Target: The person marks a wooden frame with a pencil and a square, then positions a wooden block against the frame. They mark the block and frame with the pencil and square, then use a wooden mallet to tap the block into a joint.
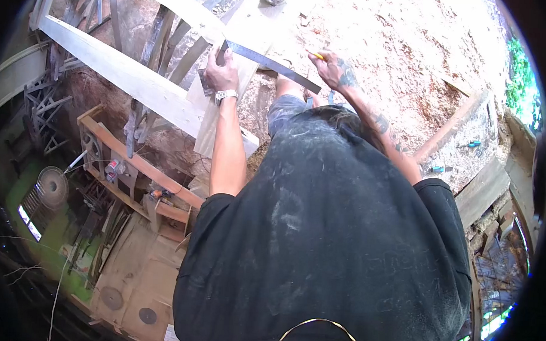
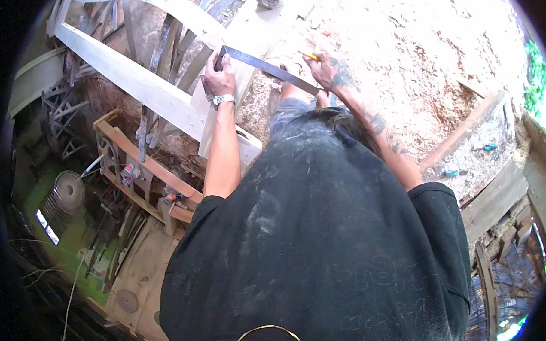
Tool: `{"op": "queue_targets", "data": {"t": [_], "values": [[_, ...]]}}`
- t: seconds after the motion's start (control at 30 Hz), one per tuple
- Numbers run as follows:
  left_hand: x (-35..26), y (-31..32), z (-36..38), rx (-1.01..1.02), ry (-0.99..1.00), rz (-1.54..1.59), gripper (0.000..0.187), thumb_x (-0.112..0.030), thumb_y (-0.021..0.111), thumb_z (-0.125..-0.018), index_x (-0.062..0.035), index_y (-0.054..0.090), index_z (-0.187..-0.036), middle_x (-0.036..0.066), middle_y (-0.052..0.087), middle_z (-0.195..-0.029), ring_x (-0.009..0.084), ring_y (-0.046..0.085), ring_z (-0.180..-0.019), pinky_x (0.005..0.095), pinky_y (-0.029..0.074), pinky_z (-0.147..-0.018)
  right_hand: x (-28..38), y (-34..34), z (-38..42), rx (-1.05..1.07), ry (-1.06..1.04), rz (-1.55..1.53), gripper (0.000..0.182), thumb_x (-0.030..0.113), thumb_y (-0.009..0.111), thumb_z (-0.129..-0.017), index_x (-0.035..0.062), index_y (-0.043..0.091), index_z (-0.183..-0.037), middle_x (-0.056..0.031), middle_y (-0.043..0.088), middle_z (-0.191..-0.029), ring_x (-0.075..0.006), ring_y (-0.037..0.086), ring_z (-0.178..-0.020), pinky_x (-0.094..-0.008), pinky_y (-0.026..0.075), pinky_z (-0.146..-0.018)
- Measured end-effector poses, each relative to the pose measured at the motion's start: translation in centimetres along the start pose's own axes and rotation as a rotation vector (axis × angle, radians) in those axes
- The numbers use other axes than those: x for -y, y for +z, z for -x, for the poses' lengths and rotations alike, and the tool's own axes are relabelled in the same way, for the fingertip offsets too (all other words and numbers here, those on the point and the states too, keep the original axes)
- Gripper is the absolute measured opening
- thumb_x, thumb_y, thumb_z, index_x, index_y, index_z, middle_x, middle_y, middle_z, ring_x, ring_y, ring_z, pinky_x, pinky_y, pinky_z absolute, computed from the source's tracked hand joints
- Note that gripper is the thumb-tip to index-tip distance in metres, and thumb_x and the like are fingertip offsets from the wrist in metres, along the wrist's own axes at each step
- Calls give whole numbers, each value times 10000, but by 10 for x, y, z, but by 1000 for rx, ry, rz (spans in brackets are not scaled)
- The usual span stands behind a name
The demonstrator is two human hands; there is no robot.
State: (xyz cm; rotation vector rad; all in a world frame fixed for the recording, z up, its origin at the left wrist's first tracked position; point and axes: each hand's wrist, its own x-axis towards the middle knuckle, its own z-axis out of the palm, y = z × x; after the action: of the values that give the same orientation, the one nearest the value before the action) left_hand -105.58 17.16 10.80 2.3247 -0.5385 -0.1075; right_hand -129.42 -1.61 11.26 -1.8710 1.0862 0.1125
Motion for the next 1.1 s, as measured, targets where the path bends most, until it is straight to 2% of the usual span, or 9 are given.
{"op": "queue_targets", "data": {"t": [0.07,0.1,0.2,0.3,0.4,0.53,0.7,1.0,1.1], "values": [[-2,-1,0,18,-15,33,320,-173,756,-906,18,716,-1159,211,741,-1129,358,717,-1051,408,556,-910,17,-14,-3,42,2,1,444,464,571,-1021,60,735,-1104,-202,676,-915,-332,674,-887,-435,504,-790],[0,1,0,4,5,39,317,-173,756,-906,21,717,-1153,212,743,-1118,356,720,-1038,406,557,-900,22,-15,-4,-17,-106,17,456,464,558,-1031,48,734,-1091,-199,663,-892,-321,669,-874,-438,499,-782],[2,5,1,-23,23,58,300,-182,750,-915,5,724,-1147,204,747,-1089,354,725,-996,408,561,-868,36,-20,-7,-1,-76,-25,500,478,519,-1053,28,735,-1061,-187,685,-920,-303,667,-878,-433,499,-793],[5,10,1,-60,67,82,308,-213,749,-922,-8,728,-1150,201,747,-1075,356,727,-978,414,563,-846,40,-3,-11,-149,-315,-346,524,468,490,-1075,10,739,-1030,-177,711,-926,-266,660,-876,-426,504,-803],[13,16,2,-73,82,94,315,-232,750,-924,-19,731,-1156,200,747,-1082,361,726,-981,415,562,-849,46,-1,-15,-66,-271,-330,515,435,483,-1089,-5,739,-1011,-171,732,-921,-239,655,-881,-419,519,-839],[18,18,1,-88,92,74,319,-257,747,-928,-19,738,-1140,210,746,-1069,372,726,-974,426,563,-842,50,28,-24,-36,-411,-607,431,370,552,-1076,-16,744,-1084,-147,750,-922,-200,668,-836,-357,545,-783],[8,15,3,-112,123,72,313,-260,749,-926,-18,740,-1125,209,746,-1028,375,727,-944,436,565,-812,72,22,-15,37,-457,-458,351,312,590,-1056,4,735,-1142,-113,758,-940,-170,683,-879,-319,531,-773],[9,17,3,-119,140,88,267,-218,741,-918,-17,738,-1093,192,746,-988,373,727,-914,442,564,-792,55,39,-18,61,-451,-357,389,361,561,-1058,30,729,-1171,-153,749,-1038,-211,688,-953,-332,530,-813],[10,15,4,-84,94,66,270,-204,741,-905,-18,738,-1101,191,748,-997,376,727,-922,445,564,-806,44,48,-23,41,-258,-329,444,399,608,-1031,1,716,-1196,-214,753,-1062,-309,727,-1005,-393,555,-924]]}}
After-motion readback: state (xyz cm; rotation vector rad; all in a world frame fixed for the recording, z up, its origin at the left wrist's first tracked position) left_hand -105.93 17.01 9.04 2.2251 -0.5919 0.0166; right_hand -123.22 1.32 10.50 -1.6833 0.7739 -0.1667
